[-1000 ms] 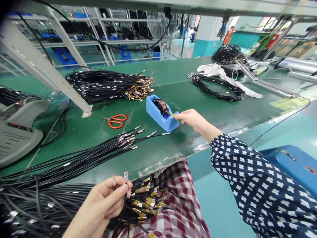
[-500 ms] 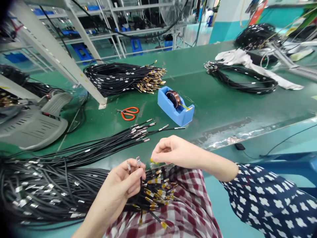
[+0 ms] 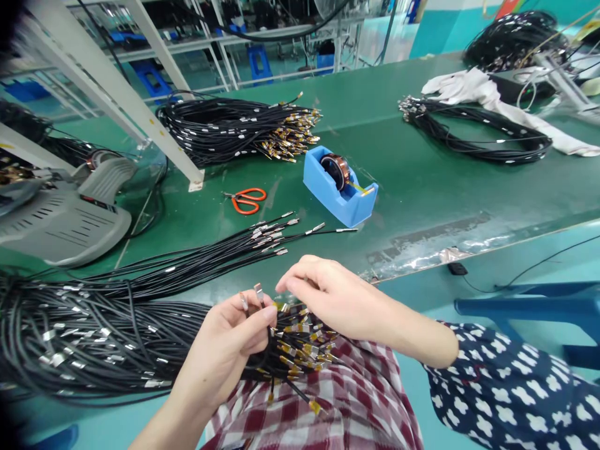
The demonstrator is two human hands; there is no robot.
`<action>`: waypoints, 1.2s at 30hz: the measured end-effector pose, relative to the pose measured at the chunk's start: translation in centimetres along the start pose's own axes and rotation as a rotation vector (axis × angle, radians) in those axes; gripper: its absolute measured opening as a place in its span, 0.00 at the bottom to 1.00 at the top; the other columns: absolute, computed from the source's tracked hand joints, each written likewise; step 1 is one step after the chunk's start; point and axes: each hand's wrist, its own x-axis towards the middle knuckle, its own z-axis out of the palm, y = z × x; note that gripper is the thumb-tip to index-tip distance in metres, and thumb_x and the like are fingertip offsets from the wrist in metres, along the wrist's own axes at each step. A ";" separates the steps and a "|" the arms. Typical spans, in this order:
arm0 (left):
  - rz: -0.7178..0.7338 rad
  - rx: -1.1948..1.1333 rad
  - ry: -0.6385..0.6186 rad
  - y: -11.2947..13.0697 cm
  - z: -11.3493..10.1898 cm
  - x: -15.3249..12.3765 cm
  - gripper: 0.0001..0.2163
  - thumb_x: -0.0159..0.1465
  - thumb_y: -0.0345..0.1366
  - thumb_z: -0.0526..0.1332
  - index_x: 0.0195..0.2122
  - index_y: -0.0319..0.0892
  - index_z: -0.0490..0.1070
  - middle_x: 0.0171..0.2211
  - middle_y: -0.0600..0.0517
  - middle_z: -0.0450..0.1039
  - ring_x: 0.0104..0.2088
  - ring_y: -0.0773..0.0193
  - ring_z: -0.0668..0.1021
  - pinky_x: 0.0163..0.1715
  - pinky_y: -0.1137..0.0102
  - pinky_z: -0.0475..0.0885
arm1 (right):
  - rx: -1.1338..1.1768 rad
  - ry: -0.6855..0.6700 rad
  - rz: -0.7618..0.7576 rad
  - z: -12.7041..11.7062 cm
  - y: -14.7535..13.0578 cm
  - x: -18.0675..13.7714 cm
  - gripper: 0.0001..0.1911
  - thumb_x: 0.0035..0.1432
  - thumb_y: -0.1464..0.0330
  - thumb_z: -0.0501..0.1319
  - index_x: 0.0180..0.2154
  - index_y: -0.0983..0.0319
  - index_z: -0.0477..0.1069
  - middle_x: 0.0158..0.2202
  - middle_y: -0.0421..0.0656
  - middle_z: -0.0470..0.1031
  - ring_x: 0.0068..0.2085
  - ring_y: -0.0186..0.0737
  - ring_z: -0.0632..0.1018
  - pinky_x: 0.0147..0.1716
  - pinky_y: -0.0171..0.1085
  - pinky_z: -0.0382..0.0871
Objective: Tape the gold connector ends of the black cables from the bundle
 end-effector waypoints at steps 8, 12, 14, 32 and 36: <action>0.005 -0.063 0.000 0.0 -0.2 0.0 0.11 0.53 0.32 0.72 0.25 0.36 0.71 0.22 0.58 0.65 0.16 0.81 0.58 0.16 0.80 0.49 | 0.294 0.146 0.075 3.3 1.3 -0.7 0.12 0.56 0.59 0.63 0.33 0.63 0.75 0.32 0.42 0.74 0.31 0.37 0.71 0.32 0.37 0.64; 0.019 -0.073 -0.020 -0.1 -0.3 -0.1 0.10 0.55 0.31 0.71 0.34 0.38 0.71 0.23 0.56 0.70 0.15 0.81 0.57 0.16 0.80 0.50 | 0.360 0.233 0.061 3.1 1.2 -0.7 0.08 0.55 0.64 0.63 0.29 0.63 0.73 0.28 0.40 0.73 0.30 0.35 0.71 0.31 0.36 0.63; 0.033 -0.067 -0.020 -0.2 -0.4 -0.2 0.12 0.56 0.30 0.70 0.38 0.39 0.70 0.21 0.56 0.71 0.14 0.80 0.58 0.15 0.80 0.50 | 0.364 0.227 0.052 2.8 1.0 -0.5 0.07 0.54 0.65 0.64 0.28 0.63 0.74 0.28 0.40 0.72 0.29 0.34 0.70 0.30 0.35 0.63; 0.075 -0.043 0.016 -0.3 -0.2 -0.7 0.13 0.54 0.28 0.70 0.40 0.38 0.72 0.20 0.53 0.75 0.14 0.79 0.61 0.13 0.82 0.55 | 0.437 0.127 0.098 3.0 0.3 0.4 0.12 0.50 0.62 0.68 0.24 0.64 0.73 0.23 0.40 0.72 0.27 0.35 0.71 0.28 0.35 0.64; 0.072 -0.035 0.008 -0.3 -0.3 -0.8 0.12 0.54 0.27 0.70 0.40 0.37 0.73 0.20 0.52 0.75 0.14 0.79 0.62 0.14 0.82 0.55 | 0.446 0.128 0.093 3.1 0.4 0.6 0.12 0.49 0.62 0.68 0.25 0.64 0.74 0.23 0.40 0.73 0.27 0.35 0.71 0.28 0.35 0.65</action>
